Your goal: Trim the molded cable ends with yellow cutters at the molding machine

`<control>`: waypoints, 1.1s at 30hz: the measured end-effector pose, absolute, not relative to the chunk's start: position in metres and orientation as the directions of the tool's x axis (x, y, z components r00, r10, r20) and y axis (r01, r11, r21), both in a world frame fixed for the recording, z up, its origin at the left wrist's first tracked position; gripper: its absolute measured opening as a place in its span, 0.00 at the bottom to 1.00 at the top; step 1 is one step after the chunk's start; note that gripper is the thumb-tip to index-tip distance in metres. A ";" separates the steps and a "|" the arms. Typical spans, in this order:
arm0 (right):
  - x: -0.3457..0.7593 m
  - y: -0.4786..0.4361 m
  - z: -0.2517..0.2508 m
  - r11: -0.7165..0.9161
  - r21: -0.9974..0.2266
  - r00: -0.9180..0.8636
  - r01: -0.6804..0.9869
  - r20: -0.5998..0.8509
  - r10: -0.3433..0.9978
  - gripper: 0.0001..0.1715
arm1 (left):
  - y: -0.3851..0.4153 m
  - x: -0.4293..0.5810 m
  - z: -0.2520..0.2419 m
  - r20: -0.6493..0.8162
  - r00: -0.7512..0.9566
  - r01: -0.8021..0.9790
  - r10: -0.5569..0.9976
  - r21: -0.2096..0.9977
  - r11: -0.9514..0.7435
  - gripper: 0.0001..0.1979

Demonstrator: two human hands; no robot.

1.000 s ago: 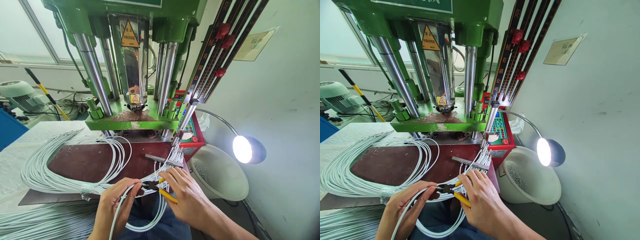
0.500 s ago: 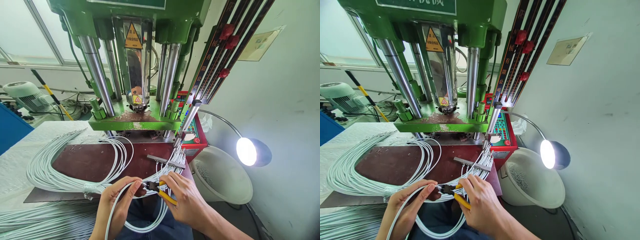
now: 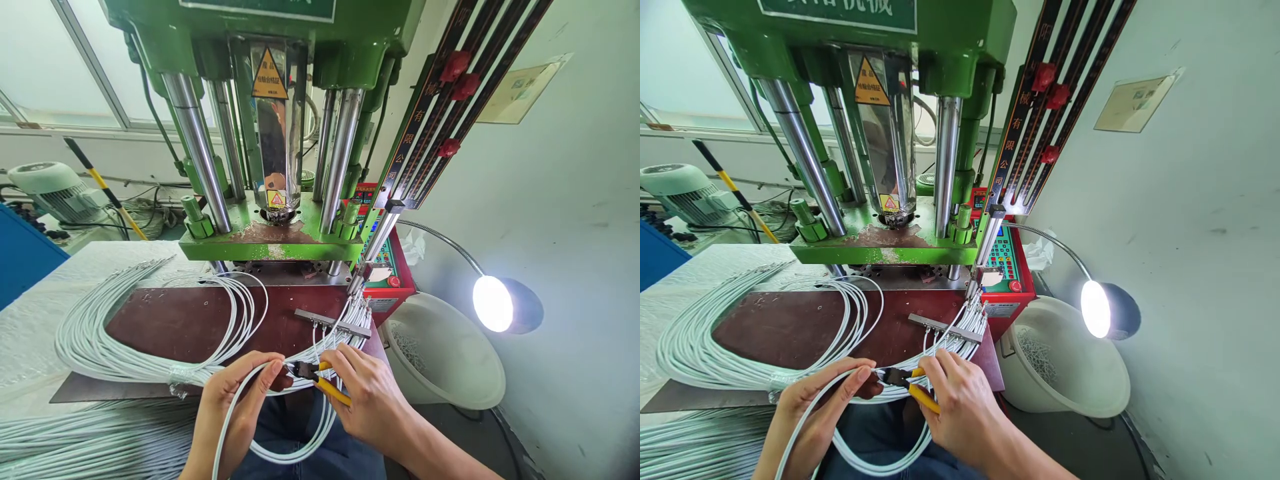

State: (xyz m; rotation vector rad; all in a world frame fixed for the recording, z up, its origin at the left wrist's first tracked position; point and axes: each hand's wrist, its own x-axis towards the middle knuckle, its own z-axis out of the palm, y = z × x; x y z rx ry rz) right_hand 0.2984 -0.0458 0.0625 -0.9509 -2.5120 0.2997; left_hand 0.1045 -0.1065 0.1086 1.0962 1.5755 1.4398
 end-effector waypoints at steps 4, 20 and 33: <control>0.296 -0.044 0.067 0.742 -0.257 -0.658 0.620 0.345 0.669 0.14 | -0.107 0.107 0.108 0.100 -0.384 0.159 0.918 0.986 -0.041 0.06; 0.278 -0.055 0.076 -0.217 -0.942 -0.526 -0.255 -0.053 0.849 0.17 | -0.112 0.119 0.084 0.395 -0.252 0.253 0.883 0.908 -0.334 0.08; 0.291 -0.044 0.091 0.190 -0.971 -0.457 0.145 0.105 0.883 0.06 | -0.113 0.144 0.075 -0.314 0.245 -0.345 0.917 0.856 0.385 0.21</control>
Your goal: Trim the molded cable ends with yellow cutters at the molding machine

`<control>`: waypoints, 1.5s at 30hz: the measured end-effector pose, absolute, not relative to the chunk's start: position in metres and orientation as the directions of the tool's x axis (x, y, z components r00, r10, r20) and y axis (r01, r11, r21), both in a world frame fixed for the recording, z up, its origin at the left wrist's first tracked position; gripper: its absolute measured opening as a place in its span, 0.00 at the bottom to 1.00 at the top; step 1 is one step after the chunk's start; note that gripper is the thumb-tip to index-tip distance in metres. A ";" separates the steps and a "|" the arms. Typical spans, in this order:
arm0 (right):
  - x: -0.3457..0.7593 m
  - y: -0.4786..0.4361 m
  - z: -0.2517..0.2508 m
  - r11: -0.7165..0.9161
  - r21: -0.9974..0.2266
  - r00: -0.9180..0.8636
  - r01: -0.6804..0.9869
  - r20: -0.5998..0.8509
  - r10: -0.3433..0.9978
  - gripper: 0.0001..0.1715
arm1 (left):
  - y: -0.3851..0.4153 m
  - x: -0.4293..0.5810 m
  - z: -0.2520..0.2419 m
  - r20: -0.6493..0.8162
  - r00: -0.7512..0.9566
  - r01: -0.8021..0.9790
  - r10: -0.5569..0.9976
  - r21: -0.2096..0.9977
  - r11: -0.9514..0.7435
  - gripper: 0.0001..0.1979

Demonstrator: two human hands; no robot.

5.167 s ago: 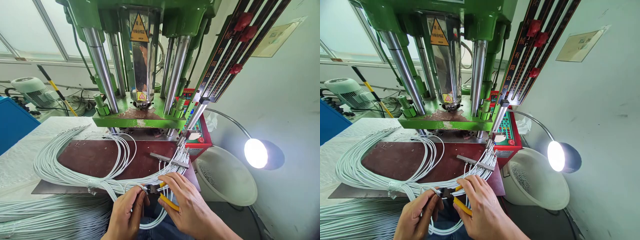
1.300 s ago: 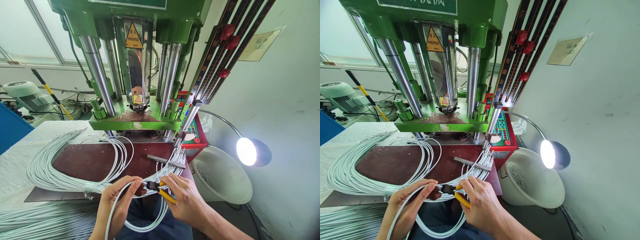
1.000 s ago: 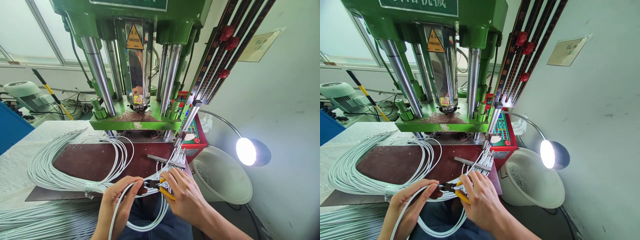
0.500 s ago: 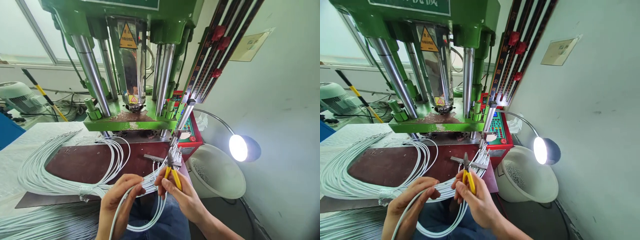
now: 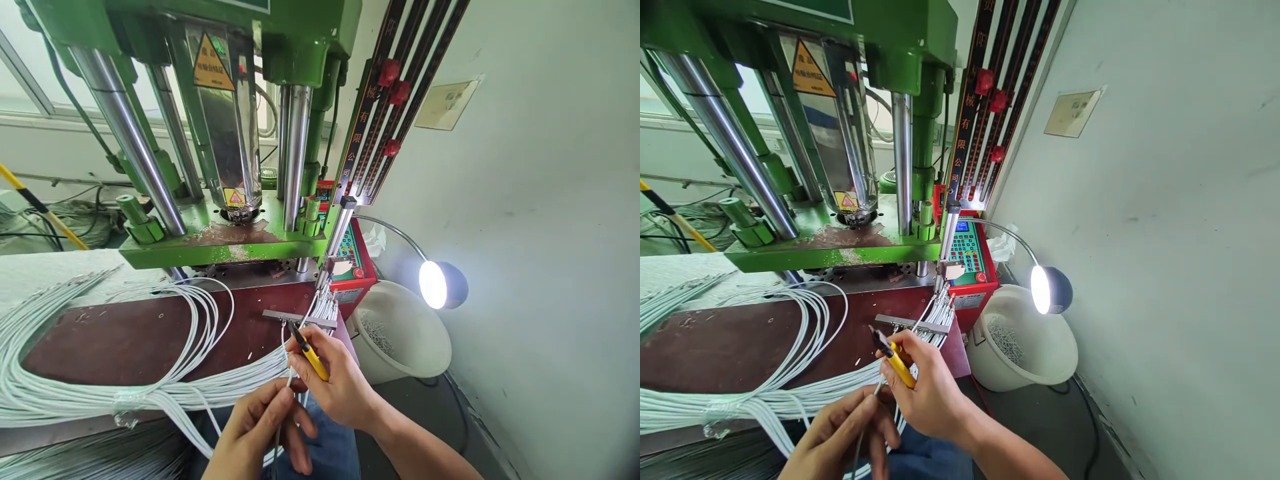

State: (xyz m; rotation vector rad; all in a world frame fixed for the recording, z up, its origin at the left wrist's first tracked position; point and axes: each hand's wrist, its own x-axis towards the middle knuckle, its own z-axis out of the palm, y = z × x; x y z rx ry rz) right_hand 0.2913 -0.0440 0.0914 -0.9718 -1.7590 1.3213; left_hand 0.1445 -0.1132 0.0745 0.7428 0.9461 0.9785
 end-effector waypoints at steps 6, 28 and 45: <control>0.294 -0.040 0.085 0.074 -0.997 -0.439 -0.007 0.070 0.896 0.11 | -0.111 0.147 0.073 -0.375 0.191 -0.426 0.907 0.801 0.420 0.19; 0.292 -0.032 0.081 -0.143 -0.989 -0.518 0.038 -0.143 0.844 0.19 | -0.103 0.142 0.069 -0.360 0.284 -0.524 0.889 0.718 0.458 0.16; 0.398 -0.025 0.071 0.122 -0.918 -0.018 0.376 0.124 0.992 0.17 | -0.120 0.148 0.036 -0.028 0.359 0.244 0.933 0.967 -0.065 0.15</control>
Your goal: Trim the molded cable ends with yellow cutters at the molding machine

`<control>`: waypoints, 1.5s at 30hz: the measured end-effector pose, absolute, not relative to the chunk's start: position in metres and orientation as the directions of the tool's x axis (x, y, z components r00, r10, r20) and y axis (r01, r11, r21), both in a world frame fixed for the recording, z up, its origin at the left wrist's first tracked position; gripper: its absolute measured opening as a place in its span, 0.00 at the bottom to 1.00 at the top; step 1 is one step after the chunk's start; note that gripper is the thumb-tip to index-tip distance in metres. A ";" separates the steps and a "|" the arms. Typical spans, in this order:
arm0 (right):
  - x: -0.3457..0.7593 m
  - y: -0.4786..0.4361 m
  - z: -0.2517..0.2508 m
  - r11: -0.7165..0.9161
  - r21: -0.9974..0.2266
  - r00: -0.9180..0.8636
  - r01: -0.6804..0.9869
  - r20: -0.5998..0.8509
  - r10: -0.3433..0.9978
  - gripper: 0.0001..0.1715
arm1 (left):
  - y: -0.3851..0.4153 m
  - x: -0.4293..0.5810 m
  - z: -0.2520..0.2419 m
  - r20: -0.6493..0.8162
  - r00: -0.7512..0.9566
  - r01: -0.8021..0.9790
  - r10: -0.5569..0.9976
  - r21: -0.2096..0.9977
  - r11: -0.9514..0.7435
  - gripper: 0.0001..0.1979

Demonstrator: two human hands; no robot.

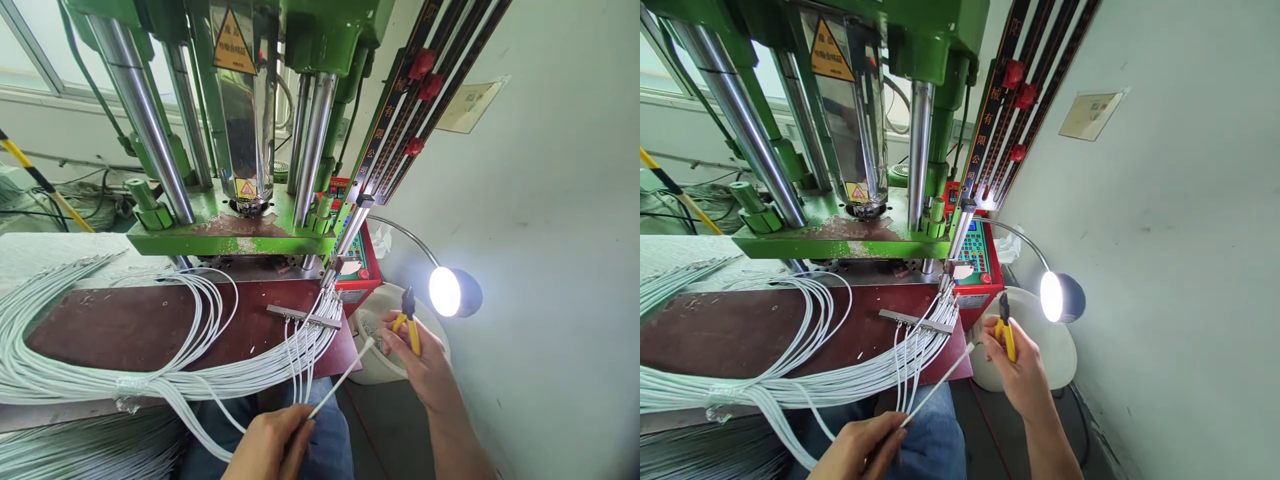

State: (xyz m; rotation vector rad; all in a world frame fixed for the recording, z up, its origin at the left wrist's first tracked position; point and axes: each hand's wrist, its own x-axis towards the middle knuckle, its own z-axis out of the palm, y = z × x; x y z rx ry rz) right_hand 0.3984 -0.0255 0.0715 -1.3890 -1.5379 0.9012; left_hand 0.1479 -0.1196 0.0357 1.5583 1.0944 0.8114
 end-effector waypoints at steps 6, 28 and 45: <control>0.414 -0.028 0.066 0.121 -0.783 -0.028 0.610 0.131 0.991 0.20 | -0.118 0.157 0.024 0.137 0.382 0.471 0.914 0.822 -0.320 0.11; 0.382 -0.025 0.075 0.349 -0.644 -0.290 0.681 0.200 0.936 0.17 | -0.040 0.167 0.011 0.201 0.357 0.858 0.912 0.317 -0.405 0.12; 0.369 -0.021 0.085 0.383 -0.650 -0.320 0.656 0.219 0.922 0.13 | -0.053 0.136 -0.004 0.397 0.082 0.932 0.914 0.295 -0.212 0.17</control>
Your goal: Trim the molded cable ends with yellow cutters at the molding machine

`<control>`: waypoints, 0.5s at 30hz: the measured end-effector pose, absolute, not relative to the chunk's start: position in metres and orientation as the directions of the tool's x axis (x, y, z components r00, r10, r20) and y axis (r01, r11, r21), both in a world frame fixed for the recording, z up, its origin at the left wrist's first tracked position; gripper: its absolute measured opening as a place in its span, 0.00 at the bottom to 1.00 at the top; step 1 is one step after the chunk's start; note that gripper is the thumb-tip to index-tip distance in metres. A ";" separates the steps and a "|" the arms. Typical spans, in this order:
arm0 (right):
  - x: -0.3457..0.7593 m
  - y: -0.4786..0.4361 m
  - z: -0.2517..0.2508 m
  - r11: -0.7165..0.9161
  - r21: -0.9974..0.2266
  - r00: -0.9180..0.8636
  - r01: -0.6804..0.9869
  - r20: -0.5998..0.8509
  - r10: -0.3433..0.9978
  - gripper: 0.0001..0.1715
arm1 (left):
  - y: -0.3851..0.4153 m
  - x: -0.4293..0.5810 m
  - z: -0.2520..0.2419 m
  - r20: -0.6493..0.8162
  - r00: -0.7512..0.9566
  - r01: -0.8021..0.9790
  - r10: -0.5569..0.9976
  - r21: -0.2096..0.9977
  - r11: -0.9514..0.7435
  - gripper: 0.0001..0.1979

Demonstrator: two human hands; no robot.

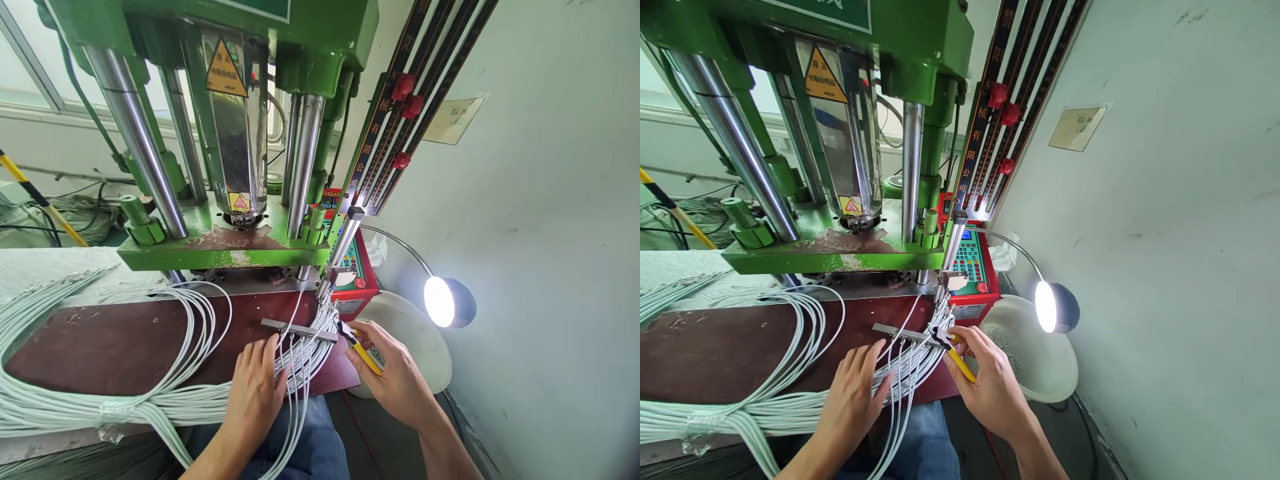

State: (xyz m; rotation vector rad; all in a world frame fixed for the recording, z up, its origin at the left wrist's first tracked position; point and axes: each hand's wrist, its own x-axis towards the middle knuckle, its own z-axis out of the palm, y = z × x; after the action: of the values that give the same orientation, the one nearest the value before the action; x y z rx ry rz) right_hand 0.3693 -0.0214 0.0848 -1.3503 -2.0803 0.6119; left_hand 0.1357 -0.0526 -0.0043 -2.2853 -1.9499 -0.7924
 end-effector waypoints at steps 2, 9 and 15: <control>0.369 -0.021 0.085 0.383 -0.652 -0.317 0.654 0.223 0.922 0.13 | -0.053 0.130 -0.002 0.282 0.043 0.925 0.958 0.352 -0.145 0.13; 0.360 -0.016 0.089 0.435 -0.615 -0.349 0.658 0.264 0.899 0.17 | -0.053 0.122 0.024 0.136 0.195 0.836 0.971 0.494 -0.238 0.05; 0.347 -0.010 0.108 0.480 -0.589 -0.377 0.650 0.299 0.877 0.16 | -0.071 0.131 0.043 0.102 0.296 0.675 0.950 0.681 -0.284 0.09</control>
State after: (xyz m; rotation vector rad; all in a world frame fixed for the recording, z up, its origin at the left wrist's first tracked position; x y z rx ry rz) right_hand 0.3472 -0.0102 0.1076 -1.2562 -2.1469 0.5083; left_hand 0.1306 -0.0710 0.0433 -2.9029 -2.0460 -0.9792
